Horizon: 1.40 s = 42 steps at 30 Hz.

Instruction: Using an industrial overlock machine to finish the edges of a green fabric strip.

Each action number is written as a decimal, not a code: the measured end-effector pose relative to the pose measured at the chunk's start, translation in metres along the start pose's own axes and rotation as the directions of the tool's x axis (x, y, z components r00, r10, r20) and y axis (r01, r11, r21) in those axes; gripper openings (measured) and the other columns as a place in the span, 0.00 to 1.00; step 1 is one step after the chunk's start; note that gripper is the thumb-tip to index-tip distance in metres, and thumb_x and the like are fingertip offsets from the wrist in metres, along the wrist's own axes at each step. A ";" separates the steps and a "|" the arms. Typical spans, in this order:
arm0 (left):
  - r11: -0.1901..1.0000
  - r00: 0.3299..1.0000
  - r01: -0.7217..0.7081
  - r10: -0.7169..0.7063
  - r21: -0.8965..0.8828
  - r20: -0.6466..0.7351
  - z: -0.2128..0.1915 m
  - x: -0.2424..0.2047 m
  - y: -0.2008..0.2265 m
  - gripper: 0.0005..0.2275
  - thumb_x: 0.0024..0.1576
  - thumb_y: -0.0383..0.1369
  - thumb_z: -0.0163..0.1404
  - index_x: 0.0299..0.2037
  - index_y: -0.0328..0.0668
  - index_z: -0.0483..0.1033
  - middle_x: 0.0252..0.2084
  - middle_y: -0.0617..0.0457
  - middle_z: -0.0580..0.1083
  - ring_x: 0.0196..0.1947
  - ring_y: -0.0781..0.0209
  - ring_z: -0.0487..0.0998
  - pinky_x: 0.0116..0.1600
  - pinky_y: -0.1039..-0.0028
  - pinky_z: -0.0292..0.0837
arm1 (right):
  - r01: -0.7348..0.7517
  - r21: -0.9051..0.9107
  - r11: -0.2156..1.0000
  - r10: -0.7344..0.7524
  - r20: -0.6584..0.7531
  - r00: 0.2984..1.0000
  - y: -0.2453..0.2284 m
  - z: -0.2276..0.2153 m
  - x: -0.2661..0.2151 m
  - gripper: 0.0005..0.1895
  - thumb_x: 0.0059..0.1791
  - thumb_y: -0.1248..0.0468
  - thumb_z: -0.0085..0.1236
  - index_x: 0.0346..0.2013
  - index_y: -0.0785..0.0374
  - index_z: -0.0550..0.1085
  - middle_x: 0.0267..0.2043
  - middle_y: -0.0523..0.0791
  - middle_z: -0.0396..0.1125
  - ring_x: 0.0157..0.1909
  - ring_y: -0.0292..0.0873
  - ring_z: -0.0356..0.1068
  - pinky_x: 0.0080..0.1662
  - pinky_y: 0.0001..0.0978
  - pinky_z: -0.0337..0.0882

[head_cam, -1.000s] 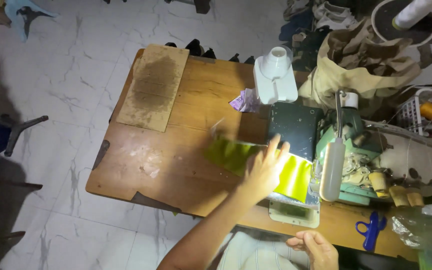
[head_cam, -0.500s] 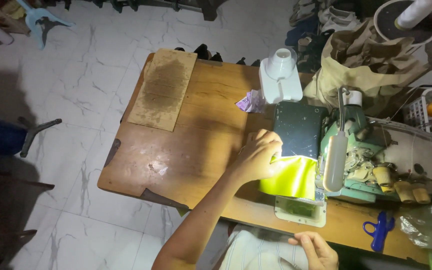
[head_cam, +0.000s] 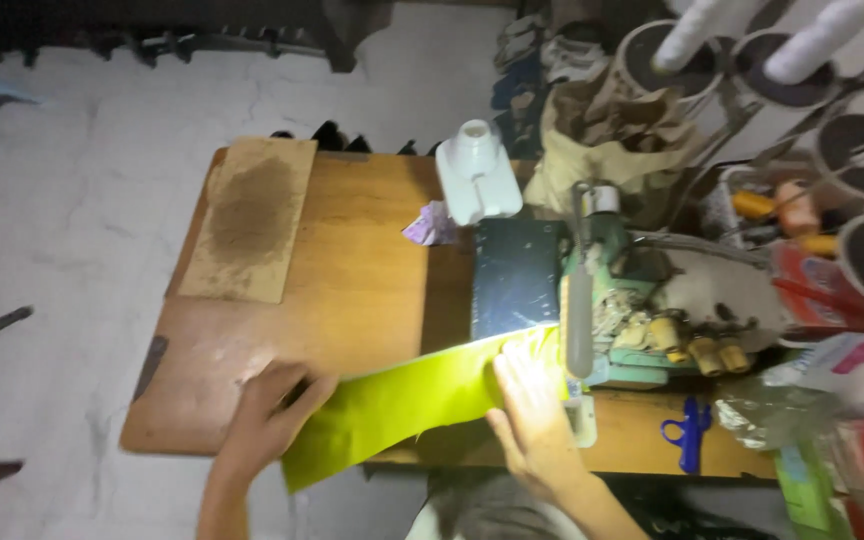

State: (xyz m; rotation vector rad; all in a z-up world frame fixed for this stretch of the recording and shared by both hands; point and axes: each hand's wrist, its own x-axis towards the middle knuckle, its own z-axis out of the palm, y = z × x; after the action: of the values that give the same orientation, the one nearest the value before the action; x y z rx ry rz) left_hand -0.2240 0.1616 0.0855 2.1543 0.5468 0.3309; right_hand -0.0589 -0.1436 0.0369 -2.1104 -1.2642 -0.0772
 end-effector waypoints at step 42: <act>0.835 0.864 0.030 -0.298 -0.550 -0.405 0.046 -0.072 -0.014 0.13 0.62 0.34 0.54 0.25 0.45 0.69 0.23 0.62 0.64 0.26 0.72 0.62 0.31 0.77 0.55 | 0.200 0.089 0.976 -0.153 -0.378 0.913 -0.007 0.043 0.003 0.12 0.54 0.78 0.56 0.52 0.71 0.74 0.58 0.60 0.70 0.59 0.57 0.72 0.65 0.44 0.71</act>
State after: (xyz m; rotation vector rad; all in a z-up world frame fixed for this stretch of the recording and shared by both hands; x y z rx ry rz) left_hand -0.2705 0.1016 0.0441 1.4636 0.8114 0.8275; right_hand -0.0747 -0.1153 0.0080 -1.7649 -1.1909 -0.4438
